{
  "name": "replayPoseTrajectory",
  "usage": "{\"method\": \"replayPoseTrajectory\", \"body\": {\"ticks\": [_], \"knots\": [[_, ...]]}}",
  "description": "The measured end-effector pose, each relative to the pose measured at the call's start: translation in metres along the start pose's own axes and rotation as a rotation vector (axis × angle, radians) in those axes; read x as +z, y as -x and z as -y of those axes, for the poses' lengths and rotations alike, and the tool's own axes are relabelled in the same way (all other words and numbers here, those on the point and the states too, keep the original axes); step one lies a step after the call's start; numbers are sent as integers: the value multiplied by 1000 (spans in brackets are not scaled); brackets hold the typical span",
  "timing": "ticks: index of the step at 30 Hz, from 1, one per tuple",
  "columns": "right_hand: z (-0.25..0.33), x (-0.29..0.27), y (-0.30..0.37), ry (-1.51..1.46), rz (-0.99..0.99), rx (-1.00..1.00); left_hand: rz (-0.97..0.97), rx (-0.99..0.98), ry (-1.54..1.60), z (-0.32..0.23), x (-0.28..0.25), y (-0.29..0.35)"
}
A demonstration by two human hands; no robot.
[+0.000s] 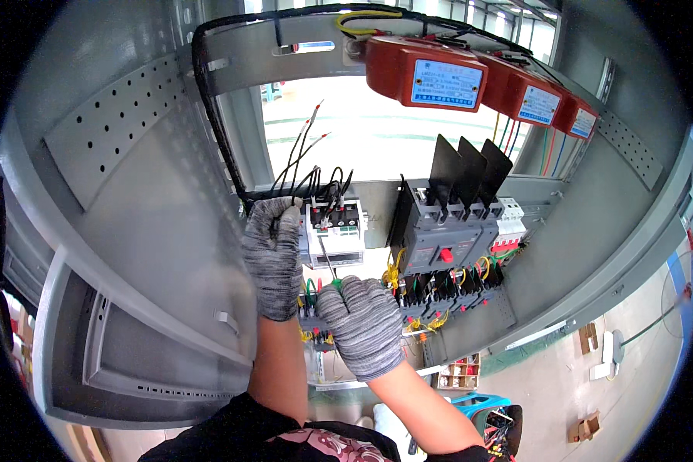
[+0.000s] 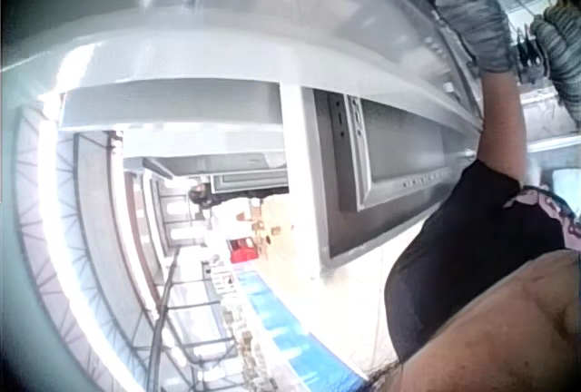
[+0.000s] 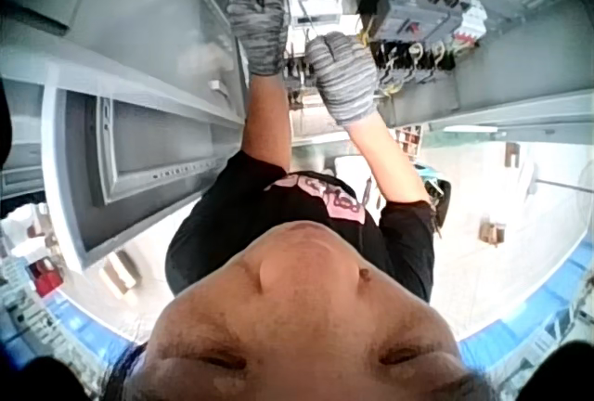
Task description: The person works inside an open electrical cabinet, using a screwdriver to tighten terminal screws on a control module and organizing wires. They repeatedly reach into the cabinet, adjust wire positions, and secure connections while wearing gloves.
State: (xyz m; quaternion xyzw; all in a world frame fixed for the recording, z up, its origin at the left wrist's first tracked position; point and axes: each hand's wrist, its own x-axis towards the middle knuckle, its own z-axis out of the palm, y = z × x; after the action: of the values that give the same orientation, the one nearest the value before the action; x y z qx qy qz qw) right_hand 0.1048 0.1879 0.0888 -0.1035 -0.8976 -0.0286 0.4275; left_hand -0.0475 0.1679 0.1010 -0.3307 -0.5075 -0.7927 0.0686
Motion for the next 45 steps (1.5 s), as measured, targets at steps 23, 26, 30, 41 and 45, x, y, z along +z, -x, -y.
{"method": "replayPoseTrajectory", "body": {"ticks": [23,26,30,41,45], "knots": [[5,6,5,-119,-82,278,192,111,-386,-23,-6,-1],[6,2,1,-91,16,337,233,131,-438,-35,-6,0],[3,3,3,-126,-54,209,272,80,-473,-28,-6,0],[-12,13,13,-233,-163,195,264,327,-841,-26,1,0],[-11,10,11,-281,-152,234,251,350,-856,-28,4,2]]}}
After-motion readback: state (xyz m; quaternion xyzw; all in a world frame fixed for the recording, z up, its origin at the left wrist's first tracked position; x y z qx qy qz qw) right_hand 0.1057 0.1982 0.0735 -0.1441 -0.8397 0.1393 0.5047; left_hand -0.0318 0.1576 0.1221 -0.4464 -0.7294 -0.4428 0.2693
